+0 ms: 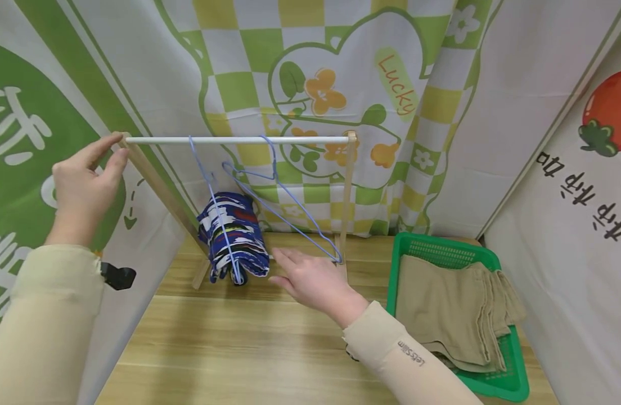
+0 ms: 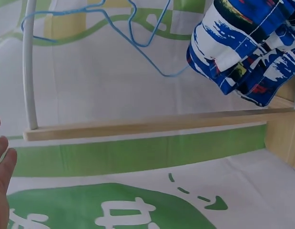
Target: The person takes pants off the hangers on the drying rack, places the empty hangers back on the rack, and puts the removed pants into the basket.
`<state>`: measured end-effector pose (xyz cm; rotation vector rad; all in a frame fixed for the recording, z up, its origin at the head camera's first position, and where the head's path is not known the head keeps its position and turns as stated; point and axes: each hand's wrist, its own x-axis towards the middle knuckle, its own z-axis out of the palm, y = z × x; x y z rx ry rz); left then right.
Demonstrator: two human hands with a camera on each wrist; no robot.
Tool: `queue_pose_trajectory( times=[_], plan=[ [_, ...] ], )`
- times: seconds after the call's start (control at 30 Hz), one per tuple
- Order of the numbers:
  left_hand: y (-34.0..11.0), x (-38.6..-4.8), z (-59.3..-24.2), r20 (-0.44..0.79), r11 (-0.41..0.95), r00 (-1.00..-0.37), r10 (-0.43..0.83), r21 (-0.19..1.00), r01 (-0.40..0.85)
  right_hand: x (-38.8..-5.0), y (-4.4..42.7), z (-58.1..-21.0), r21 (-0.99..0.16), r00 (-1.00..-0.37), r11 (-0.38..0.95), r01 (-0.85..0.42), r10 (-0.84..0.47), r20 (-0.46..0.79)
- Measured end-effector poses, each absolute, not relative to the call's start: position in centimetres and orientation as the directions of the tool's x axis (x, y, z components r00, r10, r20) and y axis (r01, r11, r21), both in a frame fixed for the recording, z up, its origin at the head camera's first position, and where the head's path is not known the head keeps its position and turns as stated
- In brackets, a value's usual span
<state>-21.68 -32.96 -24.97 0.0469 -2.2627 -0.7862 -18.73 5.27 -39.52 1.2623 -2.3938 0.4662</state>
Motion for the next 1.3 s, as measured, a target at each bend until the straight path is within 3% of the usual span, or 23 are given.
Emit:
queue_pose_trajectory(
  times=[0.13, 0.47, 0.67, 1.0, 1.3],
  plan=[
    [-33.6, -22.2, -24.7, 0.513, 0.723, -0.779, -0.36, 0.681, 0.115, -18.7, 4.3, -39.6, -0.099, -0.511, 0.536, -0.838, -0.71, 0.485],
    [-35.1, -23.6, -24.6, 0.316, 0.436, -0.824, -0.47, 0.895, 0.095, -18.3, 2.8, -40.1, -0.127, -0.523, 0.533, -0.836, -0.709, 0.473],
    [-35.5, -24.4, -25.2, 0.233, 0.342, -0.834, -0.5, 0.938, 0.057, -18.4, 1.9, -40.4, -0.162, -0.54, 0.531, -0.832, -0.706, 0.458],
    [-36.1, -25.7, -25.5, 0.152, 0.025, -0.863, -0.482, 0.987, 0.16, -18.6, 0.6, -40.4, -0.271, -0.605, 0.543, -0.795, -0.676, 0.421],
    [-36.0, -26.7, -25.0, 0.098, -0.077, -0.883, -0.46, 0.986, 0.15, -18.8, -1.1, -40.7, -0.338, -0.688, 0.601, -0.725, -0.599, 0.41]
  ],
)
